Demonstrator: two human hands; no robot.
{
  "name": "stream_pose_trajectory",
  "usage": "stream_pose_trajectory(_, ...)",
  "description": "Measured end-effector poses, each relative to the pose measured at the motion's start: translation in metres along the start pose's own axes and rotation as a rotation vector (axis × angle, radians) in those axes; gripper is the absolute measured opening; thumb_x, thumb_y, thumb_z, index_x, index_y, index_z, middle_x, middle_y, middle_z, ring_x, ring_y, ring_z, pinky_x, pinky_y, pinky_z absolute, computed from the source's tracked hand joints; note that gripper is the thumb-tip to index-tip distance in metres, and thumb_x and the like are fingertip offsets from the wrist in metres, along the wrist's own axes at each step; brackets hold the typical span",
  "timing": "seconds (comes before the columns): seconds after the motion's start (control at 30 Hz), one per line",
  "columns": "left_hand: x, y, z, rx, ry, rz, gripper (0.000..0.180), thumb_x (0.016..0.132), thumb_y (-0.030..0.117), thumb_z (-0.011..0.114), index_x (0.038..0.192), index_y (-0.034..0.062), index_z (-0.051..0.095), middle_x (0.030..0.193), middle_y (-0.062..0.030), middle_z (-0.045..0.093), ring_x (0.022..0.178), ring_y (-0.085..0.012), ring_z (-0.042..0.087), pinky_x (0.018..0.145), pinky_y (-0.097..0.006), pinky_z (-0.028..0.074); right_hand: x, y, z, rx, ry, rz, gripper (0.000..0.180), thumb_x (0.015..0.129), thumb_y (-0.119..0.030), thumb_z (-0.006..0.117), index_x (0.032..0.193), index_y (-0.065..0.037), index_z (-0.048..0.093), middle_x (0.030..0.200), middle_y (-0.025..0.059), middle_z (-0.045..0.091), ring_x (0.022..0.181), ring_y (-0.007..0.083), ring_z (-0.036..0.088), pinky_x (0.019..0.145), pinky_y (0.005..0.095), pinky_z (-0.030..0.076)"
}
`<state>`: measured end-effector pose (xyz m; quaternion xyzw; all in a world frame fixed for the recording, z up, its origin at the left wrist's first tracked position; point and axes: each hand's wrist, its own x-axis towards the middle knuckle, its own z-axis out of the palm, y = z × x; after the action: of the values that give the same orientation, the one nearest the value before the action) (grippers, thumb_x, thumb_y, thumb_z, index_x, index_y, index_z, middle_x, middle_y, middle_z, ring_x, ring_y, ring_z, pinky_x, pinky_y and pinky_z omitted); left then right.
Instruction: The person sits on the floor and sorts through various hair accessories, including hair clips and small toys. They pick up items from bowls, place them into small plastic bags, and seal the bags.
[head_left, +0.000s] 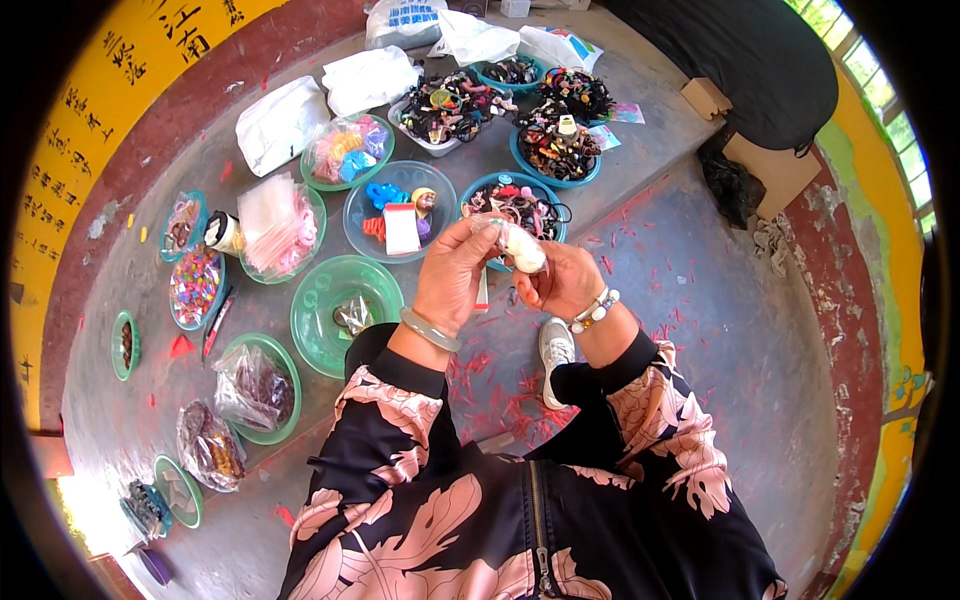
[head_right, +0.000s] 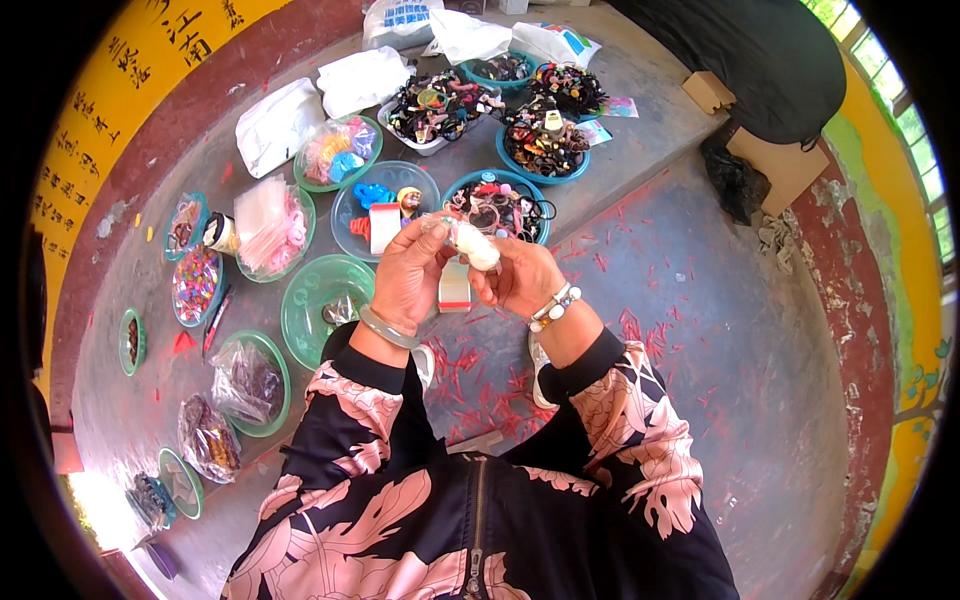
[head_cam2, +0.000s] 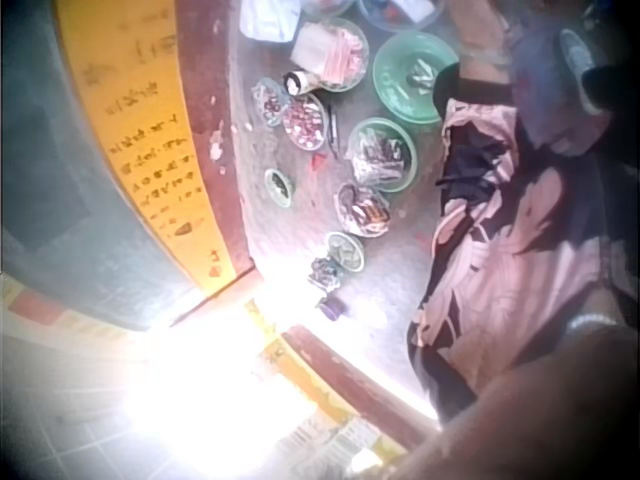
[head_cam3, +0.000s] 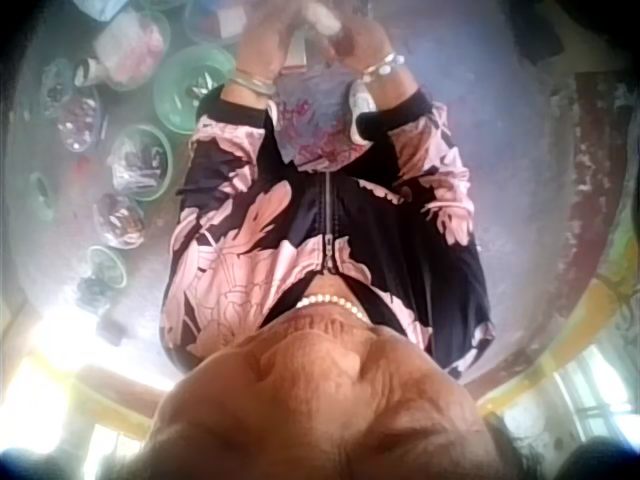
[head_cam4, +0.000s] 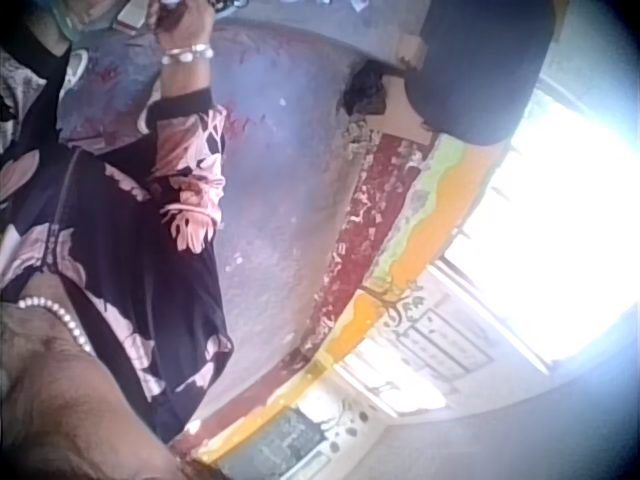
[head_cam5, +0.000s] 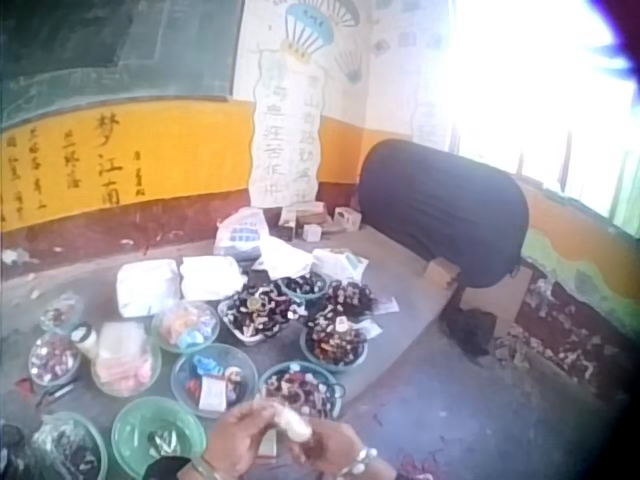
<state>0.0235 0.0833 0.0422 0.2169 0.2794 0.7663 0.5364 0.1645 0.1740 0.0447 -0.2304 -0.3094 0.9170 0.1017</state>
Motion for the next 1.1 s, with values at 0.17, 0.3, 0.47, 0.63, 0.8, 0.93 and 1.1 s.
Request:
stream_pose_trajectory(0.17, 0.001, -0.005, -0.003, 0.009, 0.048, 0.069, 0.014, 0.083, 0.012, 0.059, 0.091, 0.0012, 0.062, 0.085, -0.0037, 0.062, 0.078, -0.0107, 0.056, 0.071, -0.024, 0.044, 0.001, 0.003, 0.000, -0.037, -0.031, 0.021, 0.034, 0.087, -0.027, 0.041, 0.094, 0.002, 0.055, 0.061, 0.0092, 0.056, 0.049, 0.0170, 0.050, 0.046, 0.0265, 0.038)
stream_pose_trajectory(0.3, 0.002, -0.005, -0.005, 0.127, 0.230, 0.157, 0.010, 0.084, 0.011, 0.059, 0.085, 0.0010, 0.062, 0.078, -0.0030, 0.061, 0.073, -0.0079, 0.055, 0.066, -0.021, 0.043, 0.003, 0.005, 0.017, -0.129, 0.131, -0.038, 0.039, 0.089, -0.036, 0.042, 0.097, -0.001, 0.056, 0.071, 0.0082, 0.059, 0.059, 0.0166, 0.055, 0.055, 0.0265, 0.044)
stream_pose_trajectory(0.47, 0.002, 0.000, 0.000, 0.322, 0.275, 0.238, 0.008, 0.083, 0.010, 0.060, 0.082, 0.0013, 0.061, 0.076, -0.0016, 0.061, 0.070, -0.0061, 0.054, 0.065, -0.020, 0.043, 0.001, 0.012, 0.026, -0.376, 0.235, -0.320, 0.032, 0.085, -0.031, 0.055, 0.106, -0.007, 0.057, 0.090, 0.0034, 0.062, 0.078, 0.0132, 0.058, 0.067, 0.0263, 0.047)
stream_pose_trajectory(0.63, 0.000, -0.003, -0.005, 0.292, 0.240, 0.216, 0.009, 0.083, 0.010, 0.060, 0.080, 0.0017, 0.061, 0.075, -0.0015, 0.061, 0.069, -0.0063, 0.054, 0.063, -0.020, 0.043, 0.007, 0.014, 0.010, -0.365, 0.130, -0.283, 0.031, 0.081, -0.013, 0.063, 0.110, -0.007, 0.057, 0.096, 0.0036, 0.062, 0.084, 0.0125, 0.059, 0.069, 0.0256, 0.047)
stream_pose_trajectory(0.8, -0.001, 0.001, -0.002, 0.077, 0.195, 0.117, 0.007, 0.082, 0.010, 0.061, 0.080, 0.0028, 0.061, 0.076, -0.0017, 0.061, 0.070, -0.0078, 0.055, 0.064, -0.021, 0.044, 0.004, 0.005, 0.003, -0.224, -0.013, -0.202, 0.029, 0.082, -0.014, 0.060, 0.110, -0.004, 0.057, 0.099, 0.0057, 0.062, 0.087, 0.0150, 0.060, 0.071, 0.0281, 0.049)
stream_pose_trajectory(0.93, -0.002, 0.001, -0.009, -0.023, 0.106, 0.078, 0.006, 0.083, 0.010, 0.059, 0.086, 0.0049, 0.061, 0.082, -0.0019, 0.061, 0.076, -0.0112, 0.057, 0.072, -0.026, 0.046, 0.003, 0.004, 0.002, -0.149, -0.114, -0.138, 0.029, 0.084, -0.016, 0.058, 0.111, -0.003, 0.056, 0.099, 0.0066, 0.062, 0.088, 0.0163, 0.060, 0.072, 0.0294, 0.049)
stream_pose_trajectory(1.1, -0.003, 0.004, -0.002, -0.038, 0.123, 0.050, 0.009, 0.082, 0.012, 0.061, 0.084, 0.0034, 0.062, 0.080, -0.0022, 0.061, 0.074, -0.0094, 0.056, 0.071, -0.024, 0.045, 0.003, 0.004, -0.001, -0.107, -0.152, -0.132, 0.027, 0.086, -0.017, 0.055, 0.109, -0.002, 0.056, 0.099, 0.0078, 0.062, 0.088, 0.0173, 0.060, 0.071, 0.0296, 0.049)
